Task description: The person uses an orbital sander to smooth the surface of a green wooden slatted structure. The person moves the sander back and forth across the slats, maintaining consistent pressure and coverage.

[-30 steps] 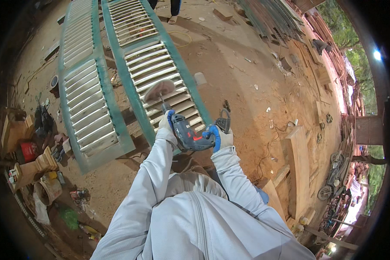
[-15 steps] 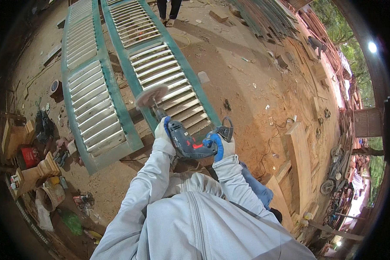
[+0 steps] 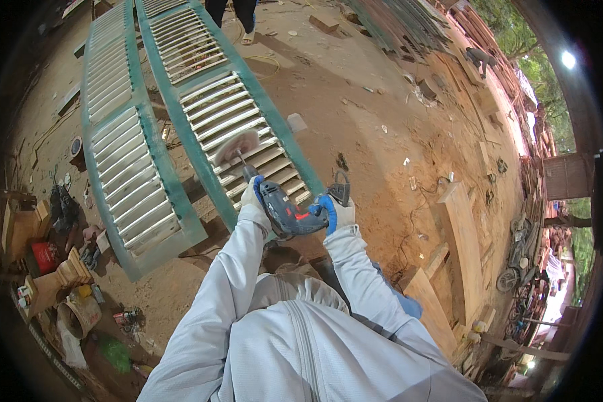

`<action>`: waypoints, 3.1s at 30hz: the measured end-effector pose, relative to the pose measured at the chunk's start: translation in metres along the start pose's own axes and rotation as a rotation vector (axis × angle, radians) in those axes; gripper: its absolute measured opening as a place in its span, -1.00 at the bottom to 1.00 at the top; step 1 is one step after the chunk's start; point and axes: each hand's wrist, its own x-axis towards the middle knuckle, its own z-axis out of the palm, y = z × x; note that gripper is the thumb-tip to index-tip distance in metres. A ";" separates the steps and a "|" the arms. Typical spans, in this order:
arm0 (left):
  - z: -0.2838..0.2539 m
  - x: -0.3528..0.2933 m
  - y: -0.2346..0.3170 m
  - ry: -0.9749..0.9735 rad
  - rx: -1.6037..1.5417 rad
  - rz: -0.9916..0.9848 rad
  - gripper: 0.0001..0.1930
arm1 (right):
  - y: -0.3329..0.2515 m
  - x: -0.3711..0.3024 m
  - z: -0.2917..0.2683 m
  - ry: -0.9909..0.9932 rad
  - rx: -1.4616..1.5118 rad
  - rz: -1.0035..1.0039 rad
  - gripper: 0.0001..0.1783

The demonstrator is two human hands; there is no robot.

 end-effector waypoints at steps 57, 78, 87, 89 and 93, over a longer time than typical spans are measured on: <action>-0.018 -0.010 -0.013 -0.053 0.144 0.244 -0.75 | -0.005 -0.066 -0.015 -0.049 0.146 -0.090 -0.77; -0.034 0.019 0.014 -0.056 -0.050 -0.014 -0.59 | 0.011 -0.013 0.023 -0.039 -0.109 -0.005 -0.84; -0.041 -0.002 -0.002 -0.015 -0.057 0.099 -0.67 | -0.015 -0.040 0.013 -0.148 -0.018 0.006 -0.78; -0.035 -0.028 -0.006 0.019 -0.042 0.214 -0.71 | -0.019 -0.047 0.007 -0.154 0.007 0.023 -0.80; -0.049 -0.034 -0.021 0.068 -0.015 0.211 -0.79 | -0.013 -0.072 -0.002 -0.069 0.022 0.067 -0.79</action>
